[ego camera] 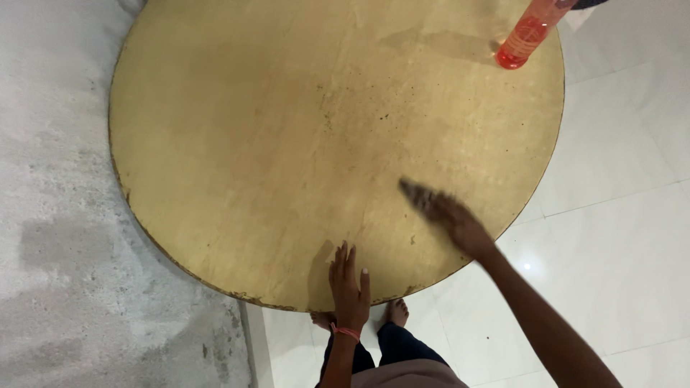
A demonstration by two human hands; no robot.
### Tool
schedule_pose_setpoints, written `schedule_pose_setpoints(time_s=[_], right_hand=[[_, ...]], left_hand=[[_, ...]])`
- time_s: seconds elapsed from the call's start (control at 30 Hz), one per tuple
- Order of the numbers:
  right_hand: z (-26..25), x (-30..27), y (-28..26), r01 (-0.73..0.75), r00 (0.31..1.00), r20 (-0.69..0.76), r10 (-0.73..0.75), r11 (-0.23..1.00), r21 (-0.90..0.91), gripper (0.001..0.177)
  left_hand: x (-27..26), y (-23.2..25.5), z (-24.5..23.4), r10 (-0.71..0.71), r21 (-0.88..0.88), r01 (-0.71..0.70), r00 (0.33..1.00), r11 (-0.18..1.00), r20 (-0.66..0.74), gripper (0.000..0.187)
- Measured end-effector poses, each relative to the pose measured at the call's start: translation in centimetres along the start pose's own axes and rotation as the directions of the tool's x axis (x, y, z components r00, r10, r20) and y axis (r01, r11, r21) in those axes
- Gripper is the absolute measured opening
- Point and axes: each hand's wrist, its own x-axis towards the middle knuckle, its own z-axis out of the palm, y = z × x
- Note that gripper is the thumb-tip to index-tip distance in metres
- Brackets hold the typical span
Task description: The person wipes a large round wooden table with a cloth, then sprays a cleaning solution from a bottle and continues wiping the surface. The person moves around the table to clean different sections.
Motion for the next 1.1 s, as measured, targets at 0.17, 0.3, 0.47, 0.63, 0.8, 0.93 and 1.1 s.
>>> schedule_pose_setpoints(time_s=[0.17, 0.3, 0.47, 0.63, 0.8, 0.93, 1.1], right_hand=[[-5.9, 6.7, -1.8, 0.065, 0.975, -0.176, -0.138, 0.928, -0.367, 0.1], [-10.3, 4.7, -9.6, -0.176, 0.883, -0.416, 0.218, 0.975, 0.138, 0.049], [-7.6, -0.8, -10.0, -0.19, 0.597, -0.774, 0.213, 0.974, 0.121, 0.048], [2.1, -1.8, -2.3, -0.702, 0.575, -0.698, 0.428, 0.696, -0.151, 0.076], [5.4, 4.8, -0.5, -0.687, 0.572, -0.698, 0.431, 0.716, -0.121, 0.07], [7.7, 13.4, -5.3, -0.524, 0.684, -0.64, 0.35, 0.846, -0.097, 0.072], [10.5, 18.6, -9.7, -0.201, 0.822, -0.545, 0.165, 0.98, -0.006, 0.076]], left_hand=[[0.1, 1.3, -0.3, 0.023, -0.016, -0.022, 0.999, 1.0, 0.027, 0.057], [0.7, 0.9, -0.3, 0.031, -0.005, -0.031, 0.999, 1.0, -0.013, 0.056], [2.6, -0.7, 0.4, -0.002, -0.021, 0.001, 0.999, 1.0, -0.048, 0.055], [6.0, -1.4, 1.1, 0.009, -0.037, -0.009, 1.0, 0.999, -0.005, 0.057], [7.8, -2.5, 0.1, 0.026, 0.0, -0.026, 0.999, 1.0, 0.032, 0.056], [9.0, -4.6, -0.9, 0.046, 0.039, -0.046, 0.999, 0.998, 0.006, 0.056], [10.4, -5.7, -0.6, 0.011, 0.067, -0.011, 1.0, 0.998, 0.004, 0.055]])
